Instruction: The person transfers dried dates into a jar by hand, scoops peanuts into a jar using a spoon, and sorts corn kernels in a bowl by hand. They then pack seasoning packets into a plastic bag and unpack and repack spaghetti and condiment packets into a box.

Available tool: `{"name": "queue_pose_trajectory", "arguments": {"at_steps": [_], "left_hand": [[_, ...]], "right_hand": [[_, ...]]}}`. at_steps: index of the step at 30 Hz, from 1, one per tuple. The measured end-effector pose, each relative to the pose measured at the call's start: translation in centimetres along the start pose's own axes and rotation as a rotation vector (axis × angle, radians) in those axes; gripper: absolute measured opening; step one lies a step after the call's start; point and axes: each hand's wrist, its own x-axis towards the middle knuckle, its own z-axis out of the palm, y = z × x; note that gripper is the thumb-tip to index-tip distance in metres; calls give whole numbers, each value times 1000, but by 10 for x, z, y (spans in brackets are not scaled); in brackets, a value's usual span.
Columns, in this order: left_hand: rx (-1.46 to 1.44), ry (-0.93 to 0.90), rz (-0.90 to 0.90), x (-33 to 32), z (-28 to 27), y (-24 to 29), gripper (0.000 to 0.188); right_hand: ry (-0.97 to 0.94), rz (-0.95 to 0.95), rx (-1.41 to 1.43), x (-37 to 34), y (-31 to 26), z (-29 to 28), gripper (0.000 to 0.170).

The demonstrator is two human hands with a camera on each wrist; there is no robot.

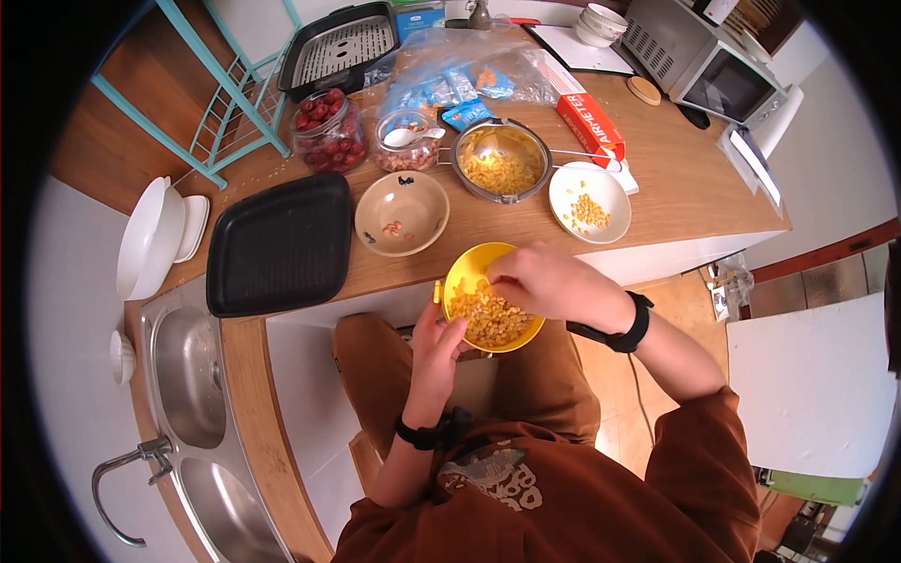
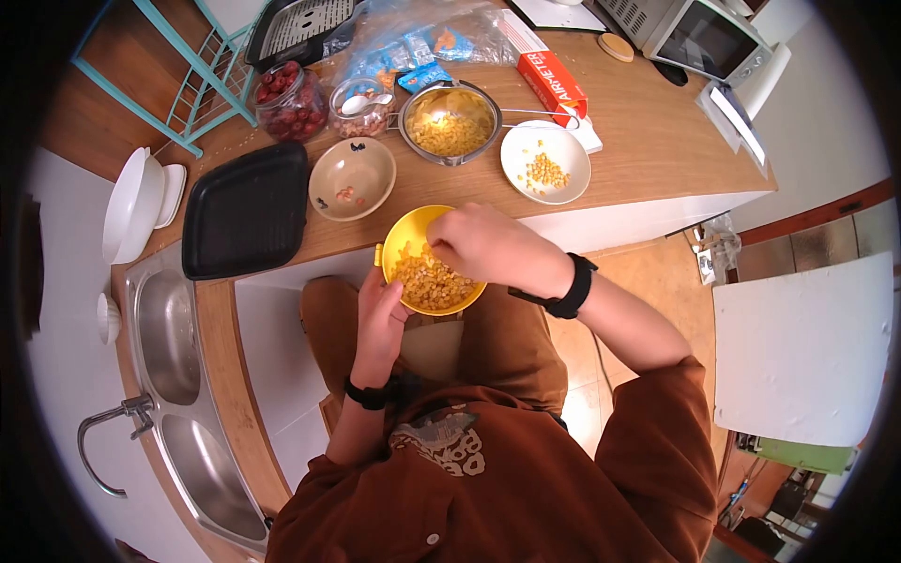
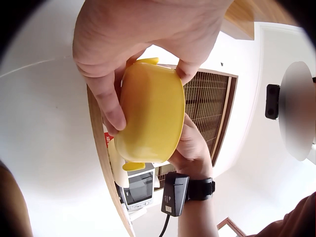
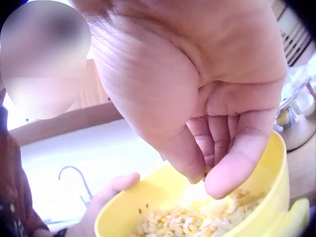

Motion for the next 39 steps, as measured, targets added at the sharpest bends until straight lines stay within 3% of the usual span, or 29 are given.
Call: {"name": "queue_pose_trajectory", "arguments": {"at_steps": [2,5,7,9,22,29,32,35,37,39], "left_hand": [[7,-1,-5,0,1,2,49],[-9,12,-10,1,3,2,50],[-23,-3,-15,2,0,-1,51],[-66,16,-11,3,2,-2,49],[-102,42,17,4,1,2,43],[-116,38,17,6,-3,0,43],[-32,5,-17,4,-3,3,52],[-48,4,-18,2,-1,4,51],[-42,20,11,2,-4,2,51],[-53,20,13,4,-4,1,51]], "right_hand": [[82,-4,256,1,11,0,16],[105,111,363,10,23,-16,12],[127,56,373,21,34,-30,12],[42,299,752,30,36,-47,13],[31,255,1158,33,46,-47,15],[-7,244,1239,23,53,-44,15],[52,301,1278,20,57,-45,15],[156,351,1160,6,70,-58,14],[276,403,852,-11,89,-68,15],[241,462,690,-27,114,-71,14]]}}
